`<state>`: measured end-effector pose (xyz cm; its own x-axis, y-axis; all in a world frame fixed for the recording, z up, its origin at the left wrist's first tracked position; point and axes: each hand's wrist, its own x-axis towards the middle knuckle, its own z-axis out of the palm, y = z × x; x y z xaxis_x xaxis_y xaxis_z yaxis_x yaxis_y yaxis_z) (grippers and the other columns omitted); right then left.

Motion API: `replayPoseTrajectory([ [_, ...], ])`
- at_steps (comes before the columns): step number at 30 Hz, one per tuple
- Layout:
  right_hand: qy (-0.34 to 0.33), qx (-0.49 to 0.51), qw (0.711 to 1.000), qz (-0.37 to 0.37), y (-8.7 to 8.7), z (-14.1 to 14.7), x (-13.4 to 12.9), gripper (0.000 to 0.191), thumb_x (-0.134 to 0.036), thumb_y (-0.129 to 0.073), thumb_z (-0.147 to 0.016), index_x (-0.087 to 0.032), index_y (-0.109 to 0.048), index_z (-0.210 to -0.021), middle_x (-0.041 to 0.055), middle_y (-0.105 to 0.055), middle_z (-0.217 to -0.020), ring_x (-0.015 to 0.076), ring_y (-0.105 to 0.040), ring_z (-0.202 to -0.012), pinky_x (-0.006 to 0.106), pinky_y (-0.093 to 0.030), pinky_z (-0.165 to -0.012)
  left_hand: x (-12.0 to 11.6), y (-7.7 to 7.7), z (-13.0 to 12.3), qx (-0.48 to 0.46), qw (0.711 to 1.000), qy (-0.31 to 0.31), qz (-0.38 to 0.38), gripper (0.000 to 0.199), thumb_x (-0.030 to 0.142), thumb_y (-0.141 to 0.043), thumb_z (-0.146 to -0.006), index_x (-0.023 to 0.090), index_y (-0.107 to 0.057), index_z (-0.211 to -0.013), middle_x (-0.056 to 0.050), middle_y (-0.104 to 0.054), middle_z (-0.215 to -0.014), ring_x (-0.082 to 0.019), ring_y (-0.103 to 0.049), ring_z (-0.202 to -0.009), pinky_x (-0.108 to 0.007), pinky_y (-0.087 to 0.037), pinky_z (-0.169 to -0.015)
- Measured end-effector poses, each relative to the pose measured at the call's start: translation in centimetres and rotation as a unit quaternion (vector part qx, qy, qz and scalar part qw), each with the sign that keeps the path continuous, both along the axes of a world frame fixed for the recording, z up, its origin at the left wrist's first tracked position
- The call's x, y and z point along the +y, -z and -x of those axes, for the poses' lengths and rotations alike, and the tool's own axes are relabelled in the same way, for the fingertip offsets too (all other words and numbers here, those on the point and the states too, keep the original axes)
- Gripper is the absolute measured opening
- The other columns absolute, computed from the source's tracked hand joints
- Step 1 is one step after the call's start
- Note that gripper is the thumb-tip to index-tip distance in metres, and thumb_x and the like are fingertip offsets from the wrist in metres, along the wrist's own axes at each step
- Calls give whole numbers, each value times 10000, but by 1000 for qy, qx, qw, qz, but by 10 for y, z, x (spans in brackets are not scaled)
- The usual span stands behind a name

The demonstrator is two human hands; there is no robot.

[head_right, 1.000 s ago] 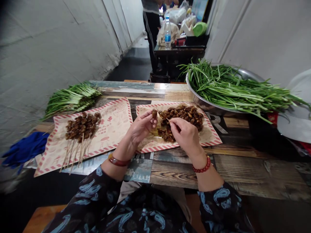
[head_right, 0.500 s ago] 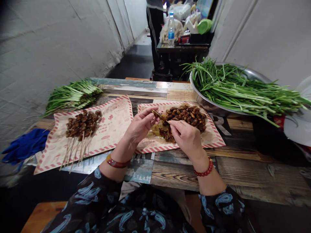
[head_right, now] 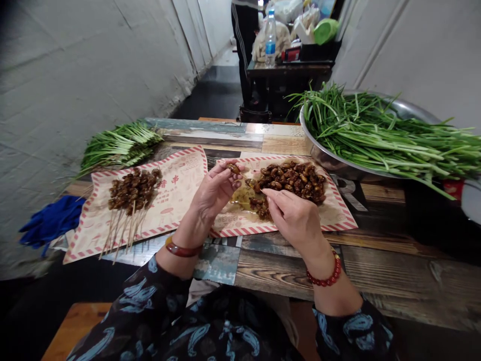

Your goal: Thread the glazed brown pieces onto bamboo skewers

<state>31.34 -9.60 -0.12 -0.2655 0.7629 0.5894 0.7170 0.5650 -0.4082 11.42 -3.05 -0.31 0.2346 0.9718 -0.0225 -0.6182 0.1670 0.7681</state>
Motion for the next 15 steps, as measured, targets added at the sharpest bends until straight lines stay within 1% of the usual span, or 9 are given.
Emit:
replayPoseTrajectory([
  [15, 8, -15, 1000, 14, 2, -2, 0, 267, -161, -506, -935, -169, -693, -1126, 63, -752, -1014, 175, -718, -879, 289, -560, -859, -3, -2, -3, 4, 1000, 6, -20, 270, 205, -760, -703, 175, -692, -962, -43, -711, -934, -96, -624, -777, -189, -452, -673],
])
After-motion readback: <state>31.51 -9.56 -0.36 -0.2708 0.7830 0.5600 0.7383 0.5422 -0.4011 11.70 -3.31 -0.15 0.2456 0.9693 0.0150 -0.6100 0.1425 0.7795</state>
